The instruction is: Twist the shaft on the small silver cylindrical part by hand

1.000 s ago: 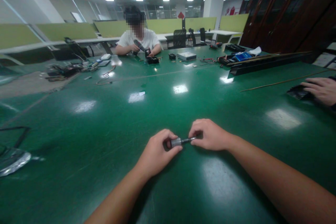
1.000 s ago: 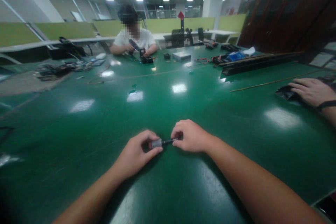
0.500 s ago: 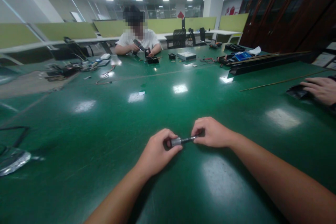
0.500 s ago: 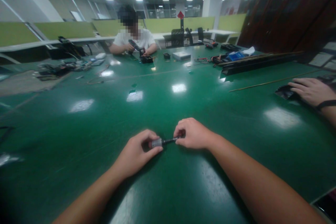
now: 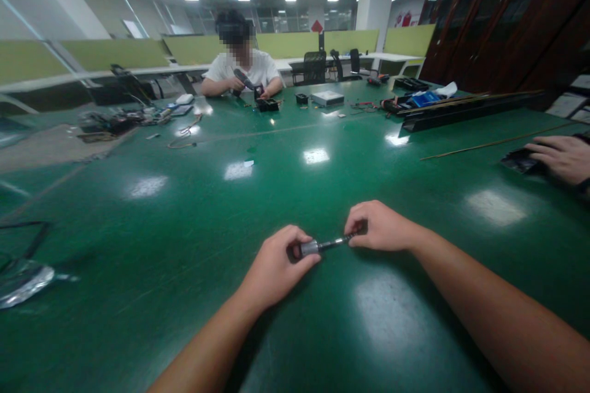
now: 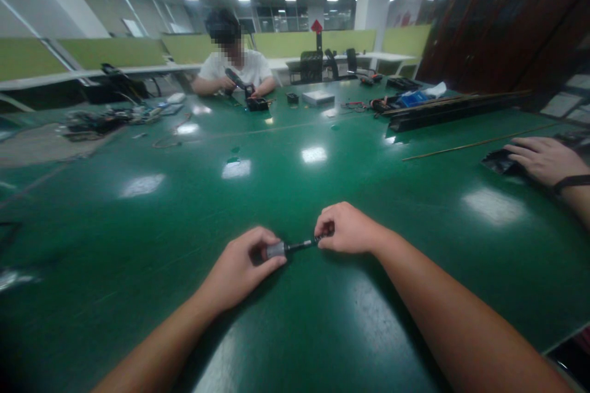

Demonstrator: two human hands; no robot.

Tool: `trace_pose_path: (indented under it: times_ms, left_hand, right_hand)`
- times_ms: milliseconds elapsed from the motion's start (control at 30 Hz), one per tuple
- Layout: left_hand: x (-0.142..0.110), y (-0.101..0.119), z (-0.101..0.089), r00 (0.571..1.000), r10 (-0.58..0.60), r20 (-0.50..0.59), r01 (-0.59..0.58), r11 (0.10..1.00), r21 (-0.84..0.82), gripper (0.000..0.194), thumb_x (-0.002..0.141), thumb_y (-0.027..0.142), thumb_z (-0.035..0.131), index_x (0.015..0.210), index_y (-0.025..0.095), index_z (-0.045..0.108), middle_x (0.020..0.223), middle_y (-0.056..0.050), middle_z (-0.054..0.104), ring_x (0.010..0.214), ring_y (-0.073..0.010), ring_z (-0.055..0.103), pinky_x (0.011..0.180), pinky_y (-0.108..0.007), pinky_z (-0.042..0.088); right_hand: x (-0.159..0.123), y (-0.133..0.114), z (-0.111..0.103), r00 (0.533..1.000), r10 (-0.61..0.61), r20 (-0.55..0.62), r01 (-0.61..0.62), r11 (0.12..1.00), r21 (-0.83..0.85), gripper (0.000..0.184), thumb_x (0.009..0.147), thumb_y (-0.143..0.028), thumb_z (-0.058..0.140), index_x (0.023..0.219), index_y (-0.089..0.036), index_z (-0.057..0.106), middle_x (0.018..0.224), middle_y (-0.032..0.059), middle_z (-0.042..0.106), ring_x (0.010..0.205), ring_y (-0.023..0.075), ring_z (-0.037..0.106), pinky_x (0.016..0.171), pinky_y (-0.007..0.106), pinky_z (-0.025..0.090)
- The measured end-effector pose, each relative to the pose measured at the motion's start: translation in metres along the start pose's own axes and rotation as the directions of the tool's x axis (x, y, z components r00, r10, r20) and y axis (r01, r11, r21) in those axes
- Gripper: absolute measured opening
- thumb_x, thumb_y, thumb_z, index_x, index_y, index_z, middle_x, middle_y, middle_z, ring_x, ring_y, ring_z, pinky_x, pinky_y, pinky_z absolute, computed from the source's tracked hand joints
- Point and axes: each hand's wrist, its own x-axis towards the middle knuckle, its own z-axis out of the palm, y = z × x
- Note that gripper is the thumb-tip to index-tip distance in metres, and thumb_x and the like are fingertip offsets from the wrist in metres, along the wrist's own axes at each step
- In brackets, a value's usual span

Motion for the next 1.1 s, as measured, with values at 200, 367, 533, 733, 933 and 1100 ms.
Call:
trace_pose_path:
  times_ms: [200,367,533,733,933,1100]
  left_hand:
    - [0.001,0.001,0.0,1.0,0.006,-0.007,-0.006,1.0,0.008,0.016,0.081,0.029,0.071,0.088,0.019,0.06,0.083,0.0,0.061,0.074,-0.0169,0.057,0.068,-0.028,0.043]
    - [0.001,0.0,0.0,1.0,0.002,-0.013,-0.002,1.0,0.005,0.016,0.08,0.028,0.071,0.088,0.019,0.06,0.083,0.0,0.061,0.074,-0.0166,0.058,0.068,-0.027,0.043]
    - [0.002,-0.001,0.002,1.0,0.004,-0.013,-0.004,1.0,0.004,0.017,0.08,0.028,0.071,0.087,0.019,0.06,0.083,0.0,0.061,0.074,-0.0166,0.058,0.067,-0.027,0.043]
    - [0.003,-0.001,0.004,0.997,0.061,-0.047,-0.062,0.998,-0.003,0.014,0.078,0.023,0.072,0.087,0.019,0.061,0.085,-0.001,0.062,0.078,-0.0166,0.058,0.071,-0.028,0.044]
    - [0.003,0.002,0.004,0.997,0.059,-0.057,-0.059,0.998,0.007,0.017,0.081,0.029,0.071,0.094,0.02,0.065,0.088,-0.001,0.064,0.08,-0.0173,0.06,0.072,-0.028,0.045]
    - [0.004,0.004,0.001,0.998,0.024,-0.058,-0.022,0.999,0.025,0.017,0.089,0.035,0.062,0.097,0.021,0.069,0.087,-0.002,0.067,0.081,-0.0176,0.061,0.072,-0.029,0.046]
  right_hand:
    - [0.001,0.0,0.004,1.0,-0.01,0.006,0.01,1.0,0.008,0.009,0.07,-0.02,0.076,0.079,-0.019,0.074,0.075,0.0005,0.068,0.072,0.0144,0.062,0.068,0.026,0.045]
    - [0.002,-0.002,0.006,0.999,-0.043,-0.005,0.043,0.999,-0.009,0.007,0.071,-0.021,0.076,0.078,-0.019,0.074,0.074,0.0,0.068,0.07,0.0138,0.061,0.073,0.028,0.044]
    - [0.004,-0.007,0.01,0.998,-0.052,-0.023,0.052,0.999,0.005,0.008,0.075,-0.024,0.076,0.08,-0.019,0.074,0.075,0.0004,0.069,0.071,0.014,0.062,0.078,0.03,0.043]
    - [0.014,-0.021,0.037,0.986,-0.127,-0.109,0.127,0.992,-0.009,0.006,0.079,-0.023,0.073,0.084,-0.02,0.074,0.079,0.0009,0.071,0.079,0.016,0.061,0.08,0.031,0.04]
    - [0.013,-0.024,0.044,0.984,-0.133,-0.117,0.134,0.991,-0.003,0.007,0.08,-0.023,0.072,0.086,-0.019,0.072,0.08,0.002,0.07,0.081,0.0169,0.061,0.08,0.031,0.041]
    - [0.012,-0.027,0.041,0.983,-0.141,-0.122,0.142,0.99,0.002,0.013,0.077,-0.025,0.075,0.088,-0.019,0.072,0.08,0.0024,0.069,0.078,0.0167,0.06,0.076,0.029,0.042]
